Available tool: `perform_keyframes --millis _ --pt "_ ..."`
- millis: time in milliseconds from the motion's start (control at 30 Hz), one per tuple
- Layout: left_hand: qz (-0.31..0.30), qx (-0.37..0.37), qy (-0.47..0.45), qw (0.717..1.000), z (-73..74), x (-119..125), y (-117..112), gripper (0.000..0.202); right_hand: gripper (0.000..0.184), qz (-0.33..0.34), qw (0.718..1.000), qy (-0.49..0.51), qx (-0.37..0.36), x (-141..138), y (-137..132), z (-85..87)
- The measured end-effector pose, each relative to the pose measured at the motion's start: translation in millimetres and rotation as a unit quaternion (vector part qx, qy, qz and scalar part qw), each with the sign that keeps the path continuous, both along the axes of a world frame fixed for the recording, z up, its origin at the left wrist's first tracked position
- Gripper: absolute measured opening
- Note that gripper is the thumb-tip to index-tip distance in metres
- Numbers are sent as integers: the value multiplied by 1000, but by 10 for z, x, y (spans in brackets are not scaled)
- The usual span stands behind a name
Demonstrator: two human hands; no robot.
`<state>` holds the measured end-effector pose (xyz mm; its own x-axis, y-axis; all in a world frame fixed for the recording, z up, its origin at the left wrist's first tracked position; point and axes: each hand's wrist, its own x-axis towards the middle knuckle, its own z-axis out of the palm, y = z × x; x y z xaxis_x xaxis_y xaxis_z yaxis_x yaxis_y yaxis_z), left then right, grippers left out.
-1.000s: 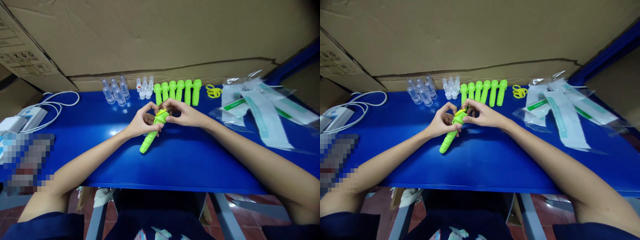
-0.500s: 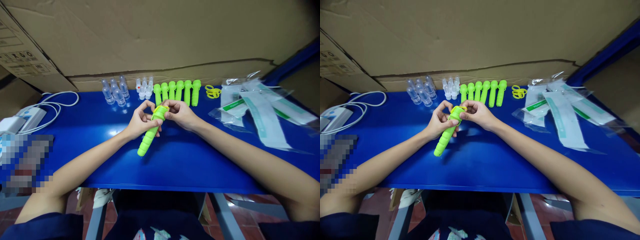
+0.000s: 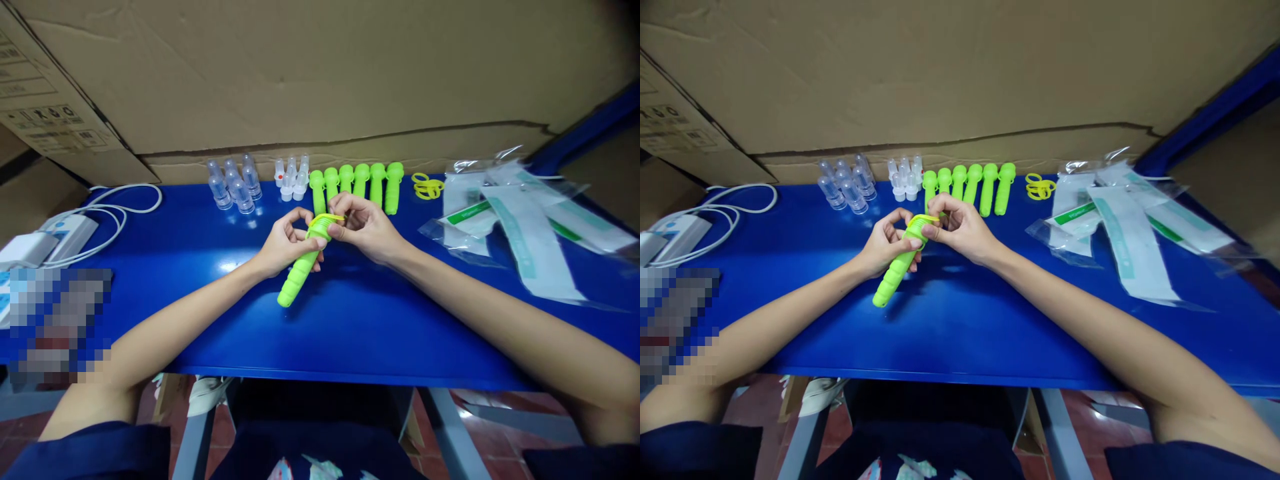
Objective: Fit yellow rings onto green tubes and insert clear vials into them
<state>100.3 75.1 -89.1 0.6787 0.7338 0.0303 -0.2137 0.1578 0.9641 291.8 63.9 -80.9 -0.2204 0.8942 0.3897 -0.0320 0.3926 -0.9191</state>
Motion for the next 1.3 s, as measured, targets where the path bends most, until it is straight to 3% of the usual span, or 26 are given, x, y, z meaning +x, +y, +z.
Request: perform_keyframes --millis 300,600,767,1000,1067,1300 --pt "-24 20 -3 999 11 -22 -2 70 55 -47 978 -145 145 100 -85 104" --pt "8 43 -11 999 122 -19 -22 67 55 -165 967 -103 164 -23 -168 -7" --pt "-12 49 -12 999 149 -29 -34 67 46 -215 946 -97 222 -86 -290 -5" --pt "-32 28 -18 999 69 -14 25 71 43 -221 923 -116 294 -94 -232 3" --pt "-11 25 -16 999 55 2 57 71 46 -208 929 -109 285 -91 -145 -11" --pt "84 41 -10 996 136 27 126 67 53 -173 974 -35 142 -107 71 -115"
